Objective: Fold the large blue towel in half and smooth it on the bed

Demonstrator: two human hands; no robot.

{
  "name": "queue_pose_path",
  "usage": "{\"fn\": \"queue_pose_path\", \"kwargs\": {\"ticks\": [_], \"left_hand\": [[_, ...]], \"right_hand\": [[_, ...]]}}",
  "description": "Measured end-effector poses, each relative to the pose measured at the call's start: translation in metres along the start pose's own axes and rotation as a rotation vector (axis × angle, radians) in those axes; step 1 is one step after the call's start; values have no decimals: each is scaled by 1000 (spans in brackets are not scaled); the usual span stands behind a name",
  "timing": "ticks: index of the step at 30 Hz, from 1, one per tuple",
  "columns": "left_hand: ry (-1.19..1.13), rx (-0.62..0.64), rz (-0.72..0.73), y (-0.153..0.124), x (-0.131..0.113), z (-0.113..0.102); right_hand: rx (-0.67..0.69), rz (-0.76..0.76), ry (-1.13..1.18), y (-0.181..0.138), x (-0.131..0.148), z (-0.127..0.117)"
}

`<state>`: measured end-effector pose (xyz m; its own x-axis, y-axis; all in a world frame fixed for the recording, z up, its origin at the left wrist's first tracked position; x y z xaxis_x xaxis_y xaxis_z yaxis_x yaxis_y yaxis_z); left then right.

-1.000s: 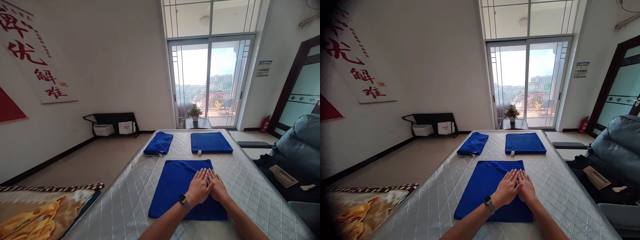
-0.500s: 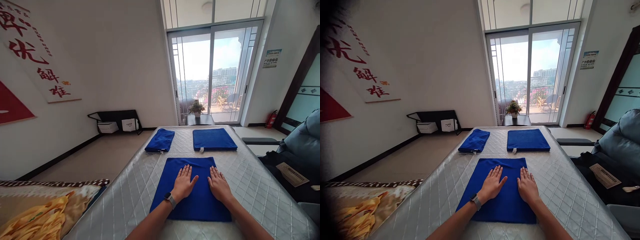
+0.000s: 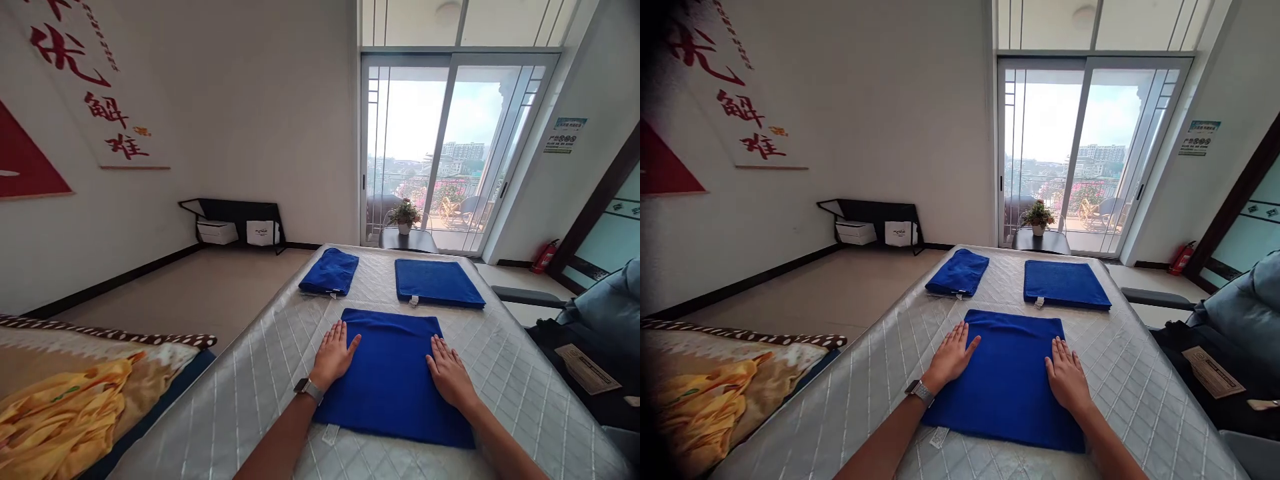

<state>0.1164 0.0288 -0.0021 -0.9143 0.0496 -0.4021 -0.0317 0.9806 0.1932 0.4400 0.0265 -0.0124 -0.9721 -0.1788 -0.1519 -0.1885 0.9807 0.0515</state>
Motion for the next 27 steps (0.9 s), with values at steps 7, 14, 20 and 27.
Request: {"fn": "queue_pose_path", "kwargs": {"ticks": [7, 14, 20, 27], "left_hand": [[-12, 3, 11, -1, -1, 1], [-7, -1, 29, 1, 3, 5], [40, -40, 50, -1, 3, 1], [122, -123, 298, -19, -58, -12]], "right_hand": [[71, 27, -34, 28, -3, -10], [9, 2, 52, 69, -10, -16], [-49, 5, 73, 74, -14, 0], [-58, 30, 119, 72, -13, -3]]}}
Point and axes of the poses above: each hand's wrist, its own y-axis towards the middle knuckle, its own z-axis out of the palm, x = y × z, the point moved 5 cm from there along y, towards the middle knuckle, and after that the axes turned 14 degrees about -y, right-handed, at the moved point
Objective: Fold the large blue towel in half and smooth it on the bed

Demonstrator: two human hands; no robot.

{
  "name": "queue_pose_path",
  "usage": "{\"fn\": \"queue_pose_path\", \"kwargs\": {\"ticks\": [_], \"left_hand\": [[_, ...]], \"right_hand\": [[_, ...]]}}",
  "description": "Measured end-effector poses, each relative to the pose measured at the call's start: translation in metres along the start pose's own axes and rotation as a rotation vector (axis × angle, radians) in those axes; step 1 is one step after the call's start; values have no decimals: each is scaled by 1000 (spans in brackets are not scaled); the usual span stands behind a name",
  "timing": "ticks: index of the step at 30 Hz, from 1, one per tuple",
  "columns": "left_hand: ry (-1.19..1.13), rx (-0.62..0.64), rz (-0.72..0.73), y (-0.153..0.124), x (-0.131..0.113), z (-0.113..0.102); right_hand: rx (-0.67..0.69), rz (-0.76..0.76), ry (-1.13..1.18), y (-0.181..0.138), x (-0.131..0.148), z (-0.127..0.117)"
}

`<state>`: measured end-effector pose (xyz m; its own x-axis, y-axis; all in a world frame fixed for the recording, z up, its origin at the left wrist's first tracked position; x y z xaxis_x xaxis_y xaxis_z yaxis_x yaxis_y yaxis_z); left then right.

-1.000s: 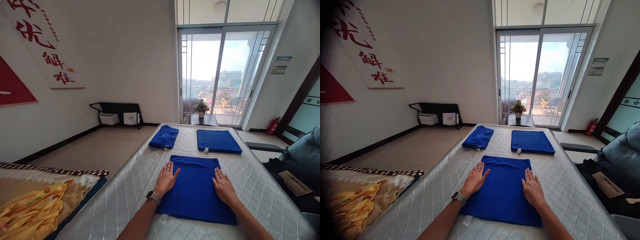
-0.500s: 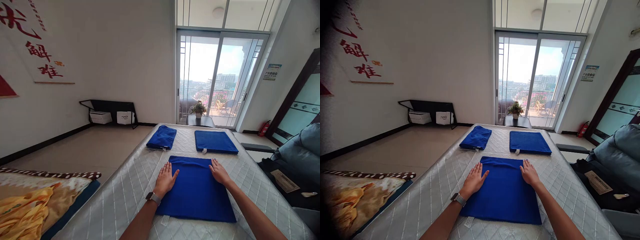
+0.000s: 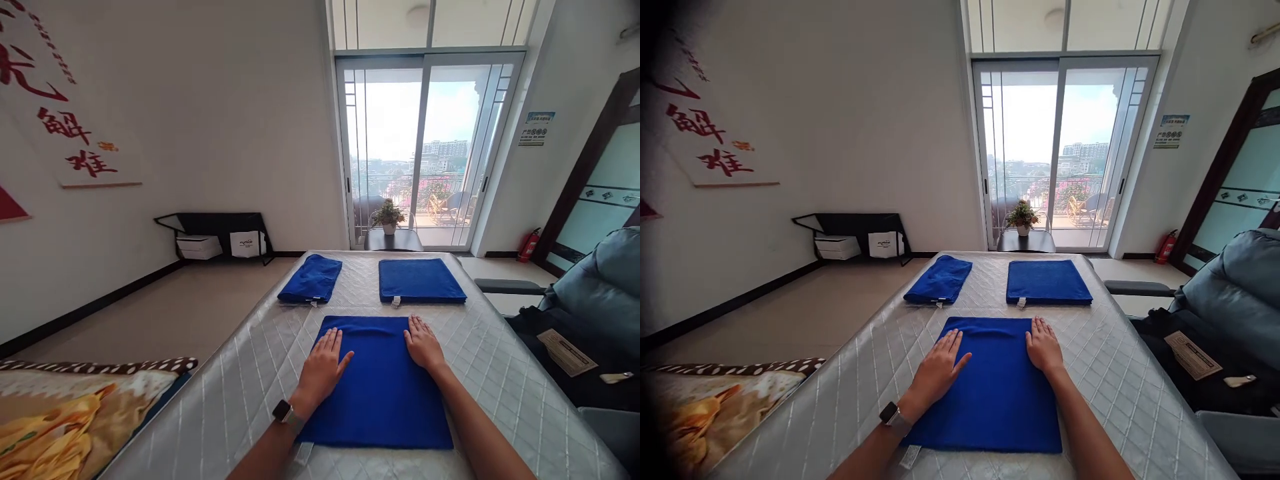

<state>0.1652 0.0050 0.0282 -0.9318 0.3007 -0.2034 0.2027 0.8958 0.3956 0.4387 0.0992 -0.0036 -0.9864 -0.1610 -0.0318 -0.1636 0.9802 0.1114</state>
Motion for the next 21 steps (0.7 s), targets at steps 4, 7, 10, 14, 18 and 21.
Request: {"fn": "queue_pose_path", "kwargs": {"ticks": [4, 7, 10, 14, 18, 21], "left_hand": [[-77, 138, 384, -9, -89, 10], [-161, 204, 538, 1, -140, 16], [-262, 182, 475, 41, -161, 23], [-325, 103, 276, 95, -155, 49], [-304, 157, 162, 107, -138, 86], [-280, 201, 120, 102, -123, 98]], "right_hand": [[-15, -7, 26, -2, 1, -3], [-27, -10, 21, -4, 0, -3], [-33, -43, 10, -5, 0, -2], [-22, -58, 5, -5, -2, 1], [-27, -40, 9, -4, -2, 3], [-25, -38, 14, -3, -1, 3]]}}
Point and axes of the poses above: each hand's wrist, its own y-axis towards the middle knuckle, its own z-axis out of the palm, x = y × z, the point moved 5 cm from there along y, towards the middle knuckle, and after that the axes turned 14 degrees about -y, right-handed, at the moved point
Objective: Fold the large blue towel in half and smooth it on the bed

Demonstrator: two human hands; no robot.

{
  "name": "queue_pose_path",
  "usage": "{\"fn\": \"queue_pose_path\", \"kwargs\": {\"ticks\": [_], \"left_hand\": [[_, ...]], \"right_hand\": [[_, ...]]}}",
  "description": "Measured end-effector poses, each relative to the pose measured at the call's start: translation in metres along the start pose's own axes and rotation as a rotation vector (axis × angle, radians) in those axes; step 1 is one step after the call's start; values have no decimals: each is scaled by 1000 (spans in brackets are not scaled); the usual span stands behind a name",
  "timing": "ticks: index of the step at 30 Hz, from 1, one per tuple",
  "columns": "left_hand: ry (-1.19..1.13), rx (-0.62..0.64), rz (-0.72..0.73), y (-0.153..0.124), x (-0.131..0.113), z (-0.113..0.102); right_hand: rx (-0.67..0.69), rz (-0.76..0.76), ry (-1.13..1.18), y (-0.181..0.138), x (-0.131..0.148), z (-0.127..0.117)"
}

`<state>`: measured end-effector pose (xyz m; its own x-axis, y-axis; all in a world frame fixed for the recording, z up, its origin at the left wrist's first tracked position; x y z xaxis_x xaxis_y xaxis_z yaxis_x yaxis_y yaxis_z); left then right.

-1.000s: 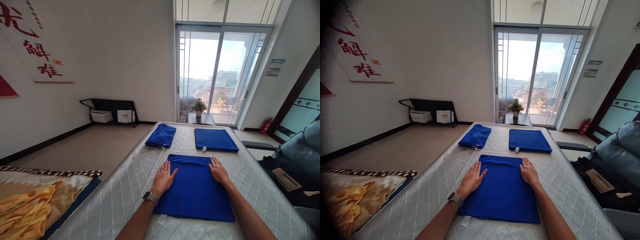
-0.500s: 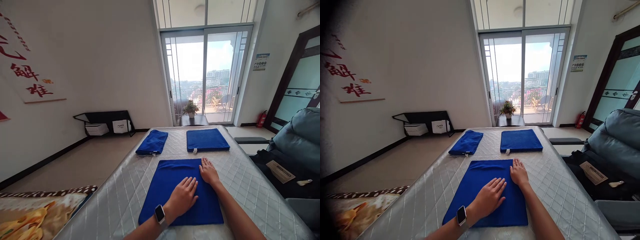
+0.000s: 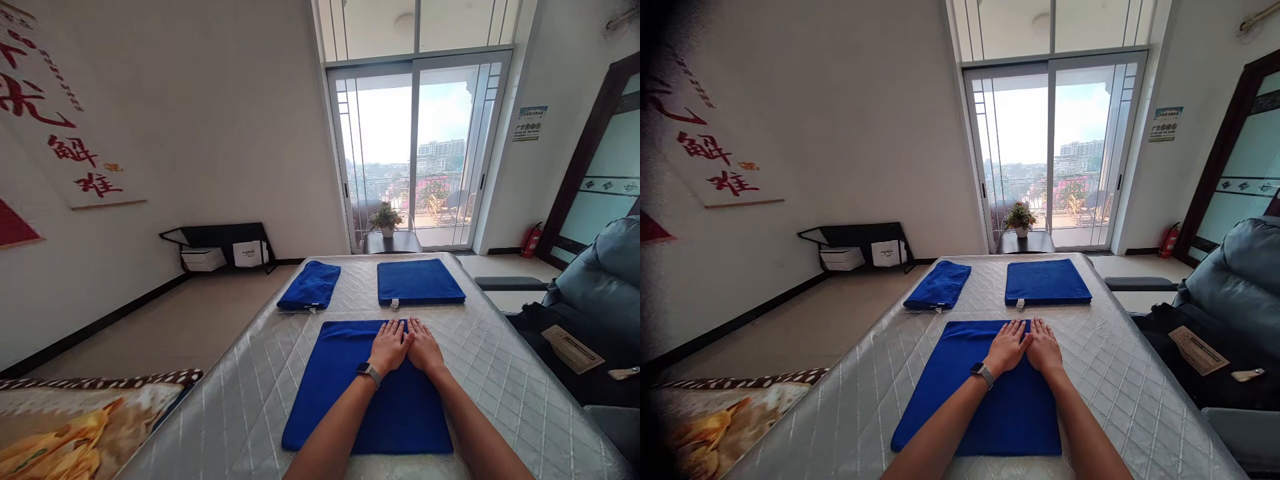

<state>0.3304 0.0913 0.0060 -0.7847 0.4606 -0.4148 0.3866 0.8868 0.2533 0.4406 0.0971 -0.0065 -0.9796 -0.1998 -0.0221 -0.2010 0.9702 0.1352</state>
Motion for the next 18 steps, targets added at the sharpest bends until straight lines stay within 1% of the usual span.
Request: {"fn": "queue_pose_path", "kwargs": {"ticks": [4, 9, 18], "left_hand": [[11, 32, -57, -8, 19, -7], [35, 26, -81, -20, 44, -25], [69, 33, -160, -64, 115, -79]], "right_hand": [[16, 16, 3, 2, 1, -1], [13, 35, -9, 2, 1, -2], [16, 46, -12, 3, 1, -1]]}}
Point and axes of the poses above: each hand's wrist, its own y-axis towards the middle knuckle, its own z-axis out of the palm, x = y × z, the point moved 5 cm from there along y, towards the middle knuckle, and after that the axes turned 14 degrees about -y, right-handed, at the moved point
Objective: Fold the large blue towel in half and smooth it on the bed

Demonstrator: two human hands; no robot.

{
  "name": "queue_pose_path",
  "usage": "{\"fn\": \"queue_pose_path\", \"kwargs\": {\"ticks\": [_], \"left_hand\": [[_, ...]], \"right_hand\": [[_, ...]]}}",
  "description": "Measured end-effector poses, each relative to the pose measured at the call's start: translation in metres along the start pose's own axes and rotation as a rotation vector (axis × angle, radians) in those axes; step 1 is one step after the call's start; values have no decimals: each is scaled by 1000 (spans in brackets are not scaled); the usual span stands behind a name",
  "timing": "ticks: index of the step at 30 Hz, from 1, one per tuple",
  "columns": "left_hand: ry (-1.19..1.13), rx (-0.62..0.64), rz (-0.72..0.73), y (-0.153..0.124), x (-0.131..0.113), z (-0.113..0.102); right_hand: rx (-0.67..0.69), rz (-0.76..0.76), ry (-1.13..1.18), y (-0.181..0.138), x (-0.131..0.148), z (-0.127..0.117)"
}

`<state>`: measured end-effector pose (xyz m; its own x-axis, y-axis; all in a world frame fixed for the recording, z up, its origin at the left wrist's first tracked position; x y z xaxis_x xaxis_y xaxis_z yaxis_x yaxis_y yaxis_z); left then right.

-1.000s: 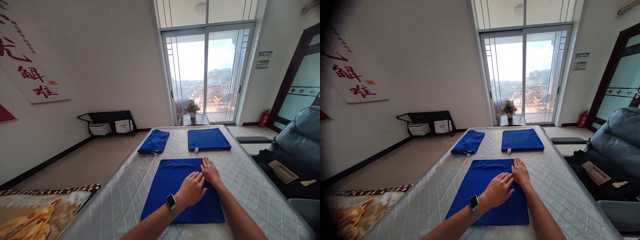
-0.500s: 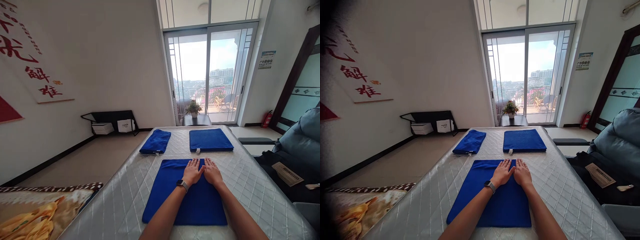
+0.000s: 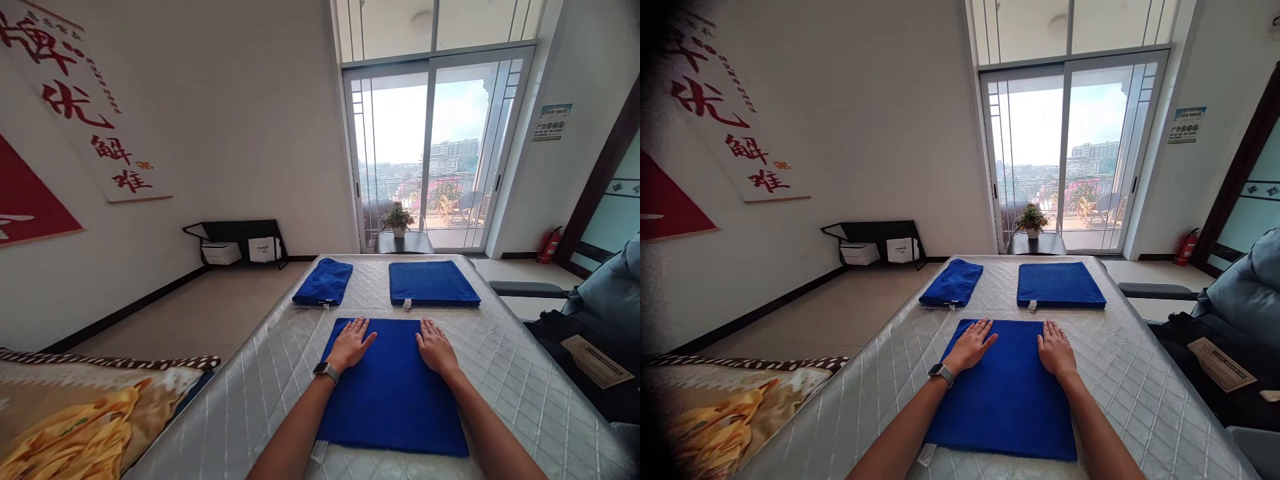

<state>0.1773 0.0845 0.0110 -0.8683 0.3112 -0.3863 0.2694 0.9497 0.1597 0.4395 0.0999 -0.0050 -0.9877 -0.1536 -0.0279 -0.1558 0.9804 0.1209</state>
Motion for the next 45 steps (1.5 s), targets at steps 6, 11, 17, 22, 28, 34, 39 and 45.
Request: {"fn": "queue_pose_path", "kwargs": {"ticks": [6, 11, 17, 22, 28, 34, 39, 45], "left_hand": [[10, -63, -102, -15, 42, -15], [-18, -102, -136, -17, 57, -15], [-58, -111, -136, -16, 61, -15], [-77, -132, -150, -20, 62, -20], [-76, -137, -159, -24, 63, -21], [-35, -163, -148, -27, 61, -23], [-11, -164, -132, -26, 62, -21], [17, -171, -117, -22, 68, -13]], "right_hand": [[1, 0, -17, 1, -1, 3], [6, -15, -42, 3, -1, 5], [21, -10, -80, 4, 0, 3], [22, -9, -120, 6, 1, 4], [55, 16, -113, 7, 2, 6], [122, 2, -77, 3, 4, -7], [126, -13, -70, -9, 9, -15], [135, 26, -68, -32, 15, -9]]}}
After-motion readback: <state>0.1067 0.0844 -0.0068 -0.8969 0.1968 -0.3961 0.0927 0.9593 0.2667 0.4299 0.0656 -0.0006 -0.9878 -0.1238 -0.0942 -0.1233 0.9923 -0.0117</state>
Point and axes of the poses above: each hand's wrist, its own y-axis towards the middle knuckle, its own z-axis out of the palm, x = y × z, the point moved 5 cm from there along y, towards the middle knuckle, and after that the axes turned 14 degrees about -y, right-handed, at the moved point
